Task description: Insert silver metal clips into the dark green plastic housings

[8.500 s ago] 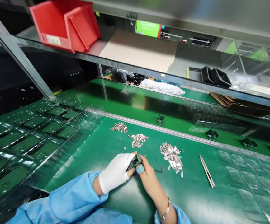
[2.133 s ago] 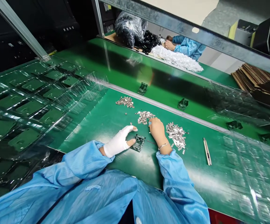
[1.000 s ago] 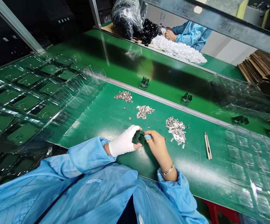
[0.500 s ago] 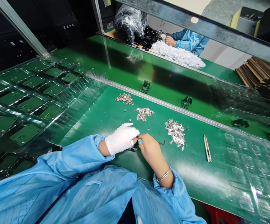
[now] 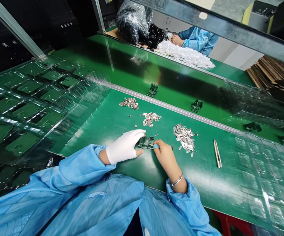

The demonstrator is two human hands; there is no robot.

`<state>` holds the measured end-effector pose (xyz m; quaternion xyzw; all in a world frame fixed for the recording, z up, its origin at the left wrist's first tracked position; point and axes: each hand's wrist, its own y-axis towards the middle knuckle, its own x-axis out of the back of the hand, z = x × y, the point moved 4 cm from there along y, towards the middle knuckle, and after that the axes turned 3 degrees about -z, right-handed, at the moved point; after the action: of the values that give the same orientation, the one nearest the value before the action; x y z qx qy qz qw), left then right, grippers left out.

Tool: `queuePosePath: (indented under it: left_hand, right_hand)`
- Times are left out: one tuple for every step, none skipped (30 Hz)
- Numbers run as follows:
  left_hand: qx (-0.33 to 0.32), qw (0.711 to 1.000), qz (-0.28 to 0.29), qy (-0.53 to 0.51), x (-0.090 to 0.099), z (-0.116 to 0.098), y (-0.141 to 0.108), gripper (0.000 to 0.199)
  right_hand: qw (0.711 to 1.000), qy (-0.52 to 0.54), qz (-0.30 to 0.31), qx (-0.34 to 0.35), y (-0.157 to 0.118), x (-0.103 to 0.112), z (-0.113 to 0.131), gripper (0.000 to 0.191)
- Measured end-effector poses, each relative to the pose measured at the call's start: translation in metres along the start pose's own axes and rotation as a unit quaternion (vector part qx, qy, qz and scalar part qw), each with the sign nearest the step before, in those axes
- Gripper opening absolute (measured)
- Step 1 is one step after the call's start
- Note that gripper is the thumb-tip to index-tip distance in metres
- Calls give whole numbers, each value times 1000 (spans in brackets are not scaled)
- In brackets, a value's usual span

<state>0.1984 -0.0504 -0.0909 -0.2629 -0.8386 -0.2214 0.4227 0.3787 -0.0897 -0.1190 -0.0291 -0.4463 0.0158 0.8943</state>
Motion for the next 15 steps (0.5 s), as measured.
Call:
queuePosePath:
  left_hand:
    - [-6,1000,0,13,-5,0,-2,48]
    - [-7,1000,-9,20,-9,0,-3,47]
    - [-4,1000,-20,21,-13,1,-3,49]
    - [0,999,-29,15,-17,2,-3,52]
    - [5,999,-34,5,-21,3,-3,56]
    - [12,999,-38,-8,-24,5,-3,59]
    - [21,999,-38,-19,-27,7,-3,60]
    - [29,999,-34,-27,-28,10,-4,60]
    - [34,999,-28,-33,-29,12,-5,60]
    - [38,998,-21,-39,-29,14,-7,60]
    - [41,998,-12,-47,-28,16,-9,61]
    - [44,997,-3,-57,-28,18,-11,64]
    - [49,996,5,-70,-28,20,-14,66]
    - [57,995,10,-82,-27,22,-17,67]
    - [65,994,14,-92,-27,24,-19,67]
  right_hand:
    - [1000,-16,-7,4,0,2,-4,24]
    - [999,-38,-19,10,0,5,-8,24]
    - [997,-65,-30,16,1,8,-12,24]
    - [995,-89,-34,25,1,10,-14,23]
    - [993,-109,-28,35,1,11,-17,23]
    - [991,-124,-18,42,2,10,-19,21]
    - [990,-135,-10,47,2,9,-21,20]
    - [988,-142,-6,51,2,8,-22,20]
    - [988,-146,-6,57,1,7,-23,21]
    - [987,-147,-9,64,1,6,-23,21]
    - [987,-143,-12,72,0,5,-23,22]
    - [987,-137,-13,81,0,4,-22,23]
    - [988,-129,-11,87,0,2,-21,23]
    - [988,-121,-12,91,0,2,-21,22]
    - [990,-108,-13,92,0,1,-20,21]
